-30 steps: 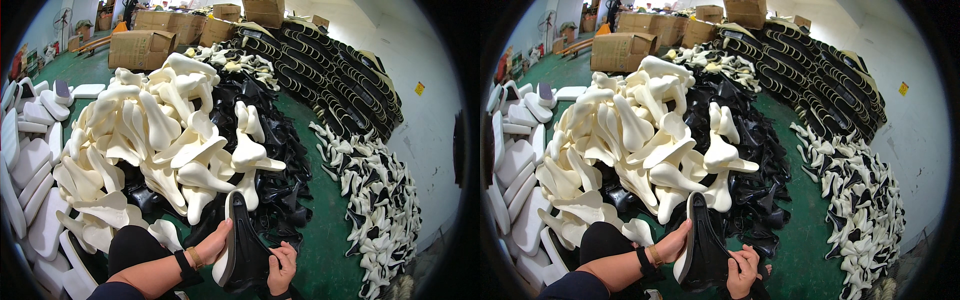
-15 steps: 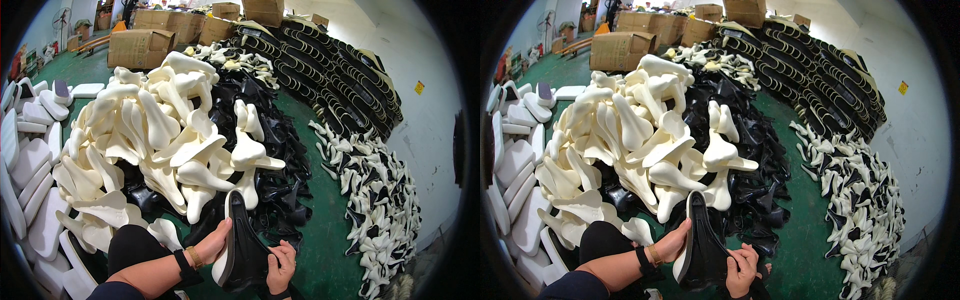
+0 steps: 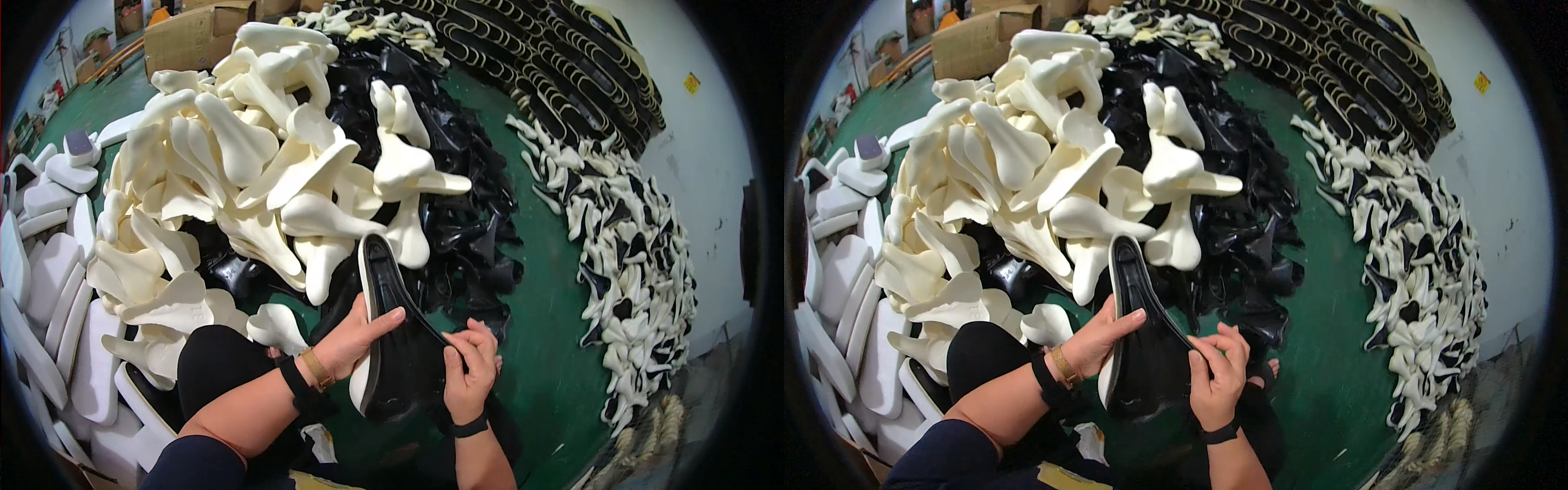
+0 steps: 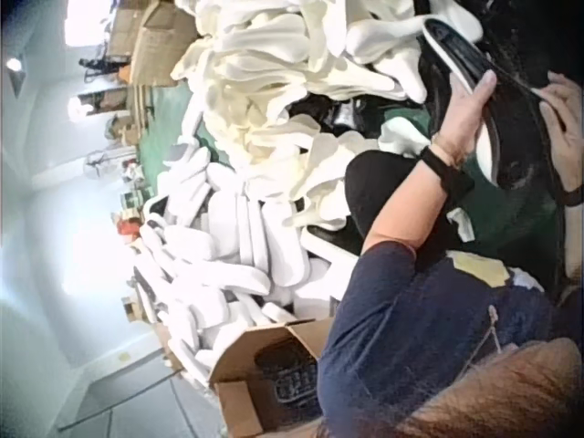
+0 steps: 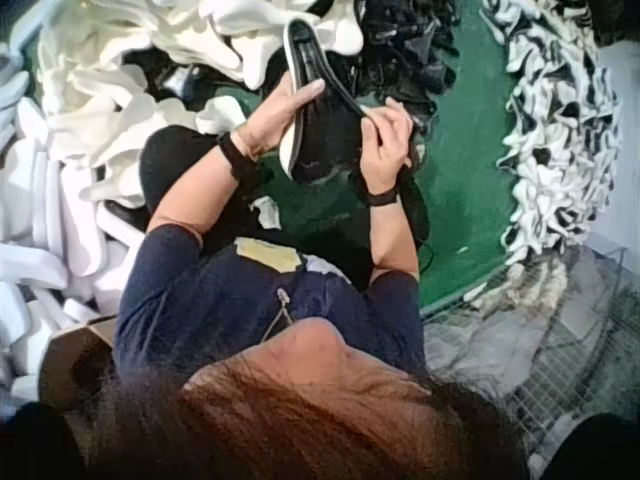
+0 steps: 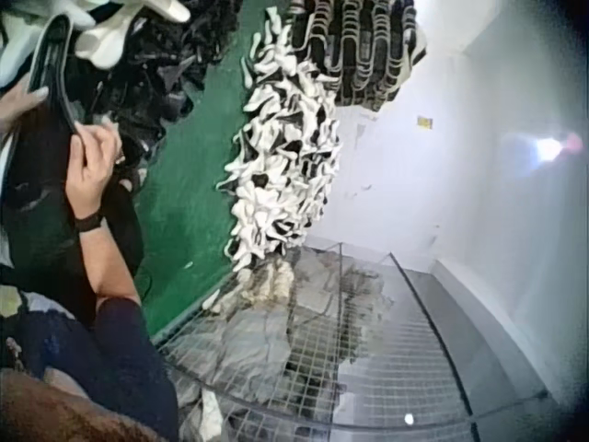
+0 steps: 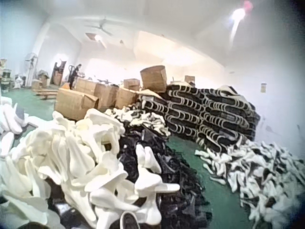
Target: Assembling bicycle seats by inserting foam cushions into black plastic/vinyl covers on a factory floor.
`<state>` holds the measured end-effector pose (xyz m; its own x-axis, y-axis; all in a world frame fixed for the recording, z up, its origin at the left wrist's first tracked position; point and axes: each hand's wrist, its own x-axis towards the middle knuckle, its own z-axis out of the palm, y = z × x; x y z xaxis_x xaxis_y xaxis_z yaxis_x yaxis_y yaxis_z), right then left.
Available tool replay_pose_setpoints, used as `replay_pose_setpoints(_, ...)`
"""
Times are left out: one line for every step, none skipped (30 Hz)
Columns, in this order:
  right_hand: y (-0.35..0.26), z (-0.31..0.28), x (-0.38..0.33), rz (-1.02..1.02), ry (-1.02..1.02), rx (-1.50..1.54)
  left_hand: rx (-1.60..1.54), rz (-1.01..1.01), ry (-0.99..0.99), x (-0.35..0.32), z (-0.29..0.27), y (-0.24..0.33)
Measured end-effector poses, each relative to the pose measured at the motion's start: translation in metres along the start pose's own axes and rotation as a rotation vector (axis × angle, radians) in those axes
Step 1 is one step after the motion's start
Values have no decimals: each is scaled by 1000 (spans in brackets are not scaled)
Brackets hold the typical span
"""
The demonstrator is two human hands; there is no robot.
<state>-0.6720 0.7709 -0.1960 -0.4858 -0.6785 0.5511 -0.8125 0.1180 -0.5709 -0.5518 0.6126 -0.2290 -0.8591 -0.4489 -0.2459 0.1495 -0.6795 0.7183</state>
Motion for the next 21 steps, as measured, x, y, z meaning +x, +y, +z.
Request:
replay_pose_setpoints(-1, 1, 1, -6, -4, -9, 5, 6, -1, 0, -1, 0)
replay_pose_setpoints(-1, 3, 0, 11, -2, -12, 10, 13, -3, -1, -2, 1)
replay_pose_setpoints(1, 6, -1, 4, 4, 4, -4, 11, -24, -2, 0, 6)
replay_pose_setpoints(2, 8, -2, -4, 10, 19, -18, 1, -6, -1, -1, 3)
replay_pose_setpoints(3, 8, -2, -4, 5, 13, -26, -10, 3, -1, -2, 3)
replay_pose_setpoints(3, 10, -3, 3, 8, 8, -33, -19, 15, -1, -3, 3)
replay_pose_setpoints(3, 11, -3, -5, 10, 5, -30, -15, 21, -1, -4, 1)
replay_pose_setpoints(3, 12, -2, -15, 11, 4, -29, -21, 19, 0, -4, 1)
replay_pose_setpoints(3, 11, -2, -21, 13, -6, -49, -26, 18, 1, -4, 1)
replay_pose_setpoints(4, 11, -3, -16, 15, -11, -68, -30, 17, 1, -3, 0)
replay_pose_setpoints(6, 12, -4, -14, 20, -21, -61, -34, 24, 1, -1, 0)
replay_pose_setpoints(7, 15, -4, -15, 25, -24, -60, -36, 25, 0, -1, 0)
replay_pose_setpoints(7, 16, -3, -13, 25, -23, -67, -39, 41, 0, -2, 1)
replay_pose_setpoints(7, 18, -3, -19, 30, -28, -76, -41, 58, 0, -3, 2)
replay_pose_setpoints(7, 19, -3, -26, 35, -32, -76, -56, 79, 1, -7, -1)
replay_pose_setpoints(9, 20, -3, -23, 36, -35, -76, -59, 77, 1, -9, -3)
replay_pose_setpoints(11, 20, -4, -26, 23, -55, -101, -92, 85, 2, -10, -4)
replay_pose_setpoints(11, 19, -3, -32, 12, -72, -123, -121, 95, 2, -11, -2)
replay_pose_setpoints(11, 19, -2, -33, 14, -71, -121, -119, 95, 2, -11, -2)
replay_pose_setpoints(12, 17, -1, 57, 13, 17, -139, -114, 114, 2, -12, -1)
replay_pose_setpoints(13, 15, 0, 148, 11, 103, -158, -110, 132, 3, -13, -1)
